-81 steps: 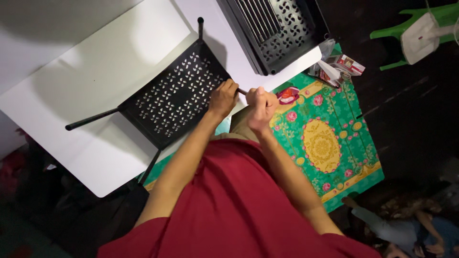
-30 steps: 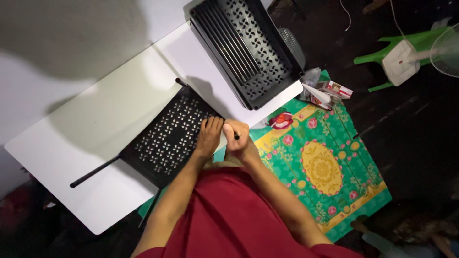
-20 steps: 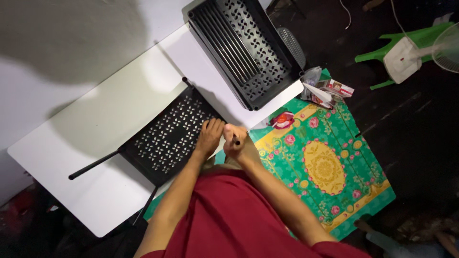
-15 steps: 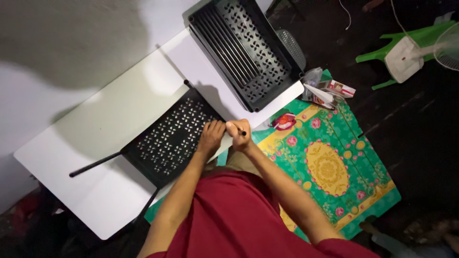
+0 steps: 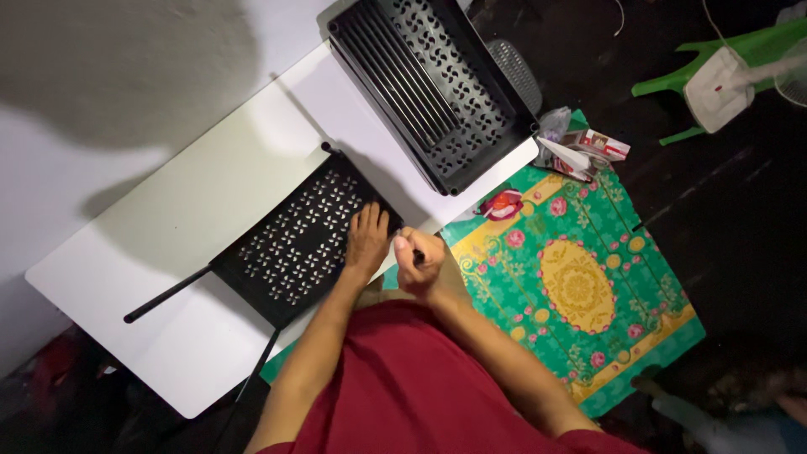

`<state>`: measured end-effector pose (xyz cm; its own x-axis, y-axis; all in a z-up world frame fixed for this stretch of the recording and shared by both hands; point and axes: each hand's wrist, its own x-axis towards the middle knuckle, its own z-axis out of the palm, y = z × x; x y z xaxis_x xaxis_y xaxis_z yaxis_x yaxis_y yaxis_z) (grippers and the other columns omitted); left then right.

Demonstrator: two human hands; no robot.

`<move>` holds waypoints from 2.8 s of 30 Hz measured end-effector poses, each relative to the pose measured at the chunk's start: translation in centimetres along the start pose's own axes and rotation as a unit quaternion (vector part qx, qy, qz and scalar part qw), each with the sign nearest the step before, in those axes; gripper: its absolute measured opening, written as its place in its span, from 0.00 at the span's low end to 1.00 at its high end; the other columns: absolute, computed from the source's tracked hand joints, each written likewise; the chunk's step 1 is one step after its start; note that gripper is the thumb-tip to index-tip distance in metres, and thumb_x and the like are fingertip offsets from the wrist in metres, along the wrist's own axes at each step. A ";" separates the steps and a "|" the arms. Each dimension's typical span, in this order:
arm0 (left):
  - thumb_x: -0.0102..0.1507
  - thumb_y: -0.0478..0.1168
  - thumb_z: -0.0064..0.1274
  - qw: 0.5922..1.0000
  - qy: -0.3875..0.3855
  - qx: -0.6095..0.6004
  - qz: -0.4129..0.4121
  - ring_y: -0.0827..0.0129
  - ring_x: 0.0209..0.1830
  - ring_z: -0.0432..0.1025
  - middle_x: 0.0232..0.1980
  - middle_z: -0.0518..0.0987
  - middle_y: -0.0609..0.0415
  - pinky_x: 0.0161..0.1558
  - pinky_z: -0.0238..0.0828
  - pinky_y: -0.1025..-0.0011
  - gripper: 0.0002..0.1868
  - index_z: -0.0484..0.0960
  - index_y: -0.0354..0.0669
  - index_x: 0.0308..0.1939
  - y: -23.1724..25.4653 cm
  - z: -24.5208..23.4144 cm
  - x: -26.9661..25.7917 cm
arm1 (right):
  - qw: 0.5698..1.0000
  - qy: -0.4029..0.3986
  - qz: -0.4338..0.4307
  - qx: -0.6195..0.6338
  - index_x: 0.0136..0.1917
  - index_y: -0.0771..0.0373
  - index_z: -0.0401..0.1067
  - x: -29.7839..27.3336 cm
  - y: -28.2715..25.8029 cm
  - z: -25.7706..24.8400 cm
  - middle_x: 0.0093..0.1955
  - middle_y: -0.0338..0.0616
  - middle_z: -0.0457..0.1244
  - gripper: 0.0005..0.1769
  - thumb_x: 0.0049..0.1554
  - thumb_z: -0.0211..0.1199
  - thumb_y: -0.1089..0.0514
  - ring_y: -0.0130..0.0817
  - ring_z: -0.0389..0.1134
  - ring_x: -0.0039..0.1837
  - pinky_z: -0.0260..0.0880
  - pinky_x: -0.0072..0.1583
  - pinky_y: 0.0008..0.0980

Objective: The person assembles a black plastic tray by inserting a rod into its slots. They then lift and tilt the tray to check alignment and stability, and finally place it back on the table.

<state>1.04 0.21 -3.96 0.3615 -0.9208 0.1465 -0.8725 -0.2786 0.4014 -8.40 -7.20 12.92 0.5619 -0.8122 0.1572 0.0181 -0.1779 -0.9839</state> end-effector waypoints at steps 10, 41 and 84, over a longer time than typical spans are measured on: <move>0.57 0.36 0.57 0.999 -0.038 -0.003 0.002 0.51 0.67 0.66 0.64 0.74 0.40 0.64 0.62 0.57 0.20 0.79 0.36 0.53 -0.7 -0.2 0.0 | 0.985 -0.155 -0.075 -0.033 0.30 0.68 0.58 2.1 0.9 -1.9 0.29 0.50 0.52 0.16 0.59 0.53 0.63 0.46 0.54 0.31 0.52 0.38 0.42; 0.55 0.44 0.66 0.997 -0.024 -0.069 -0.018 0.51 0.69 0.65 0.65 0.73 0.40 0.66 0.60 0.56 0.25 0.79 0.36 0.52 -1.5 -0.2 -0.4 | 0.970 -0.228 -0.080 -0.013 0.27 0.63 0.51 3.1 2.1 -2.3 0.25 0.40 0.48 0.21 0.54 0.58 0.70 0.34 0.49 0.27 0.47 0.35 0.35; 0.55 0.45 0.65 0.996 -0.059 -0.072 -0.013 0.51 0.64 0.66 0.61 0.74 0.40 0.65 0.59 0.55 0.25 0.79 0.38 0.53 -2.8 -0.3 0.5 | 0.993 -0.012 -0.099 -0.068 0.31 0.72 0.60 1.3 3.0 1.0 0.26 0.47 0.52 0.15 0.58 0.53 0.67 0.35 0.53 0.28 0.52 0.35 0.35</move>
<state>3.81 0.57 -4.78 0.3350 -0.9417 0.0311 -0.8045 -0.2686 0.5298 -6.81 -8.26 10.10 0.5771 -0.7410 0.3433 0.0202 -0.4072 -0.9131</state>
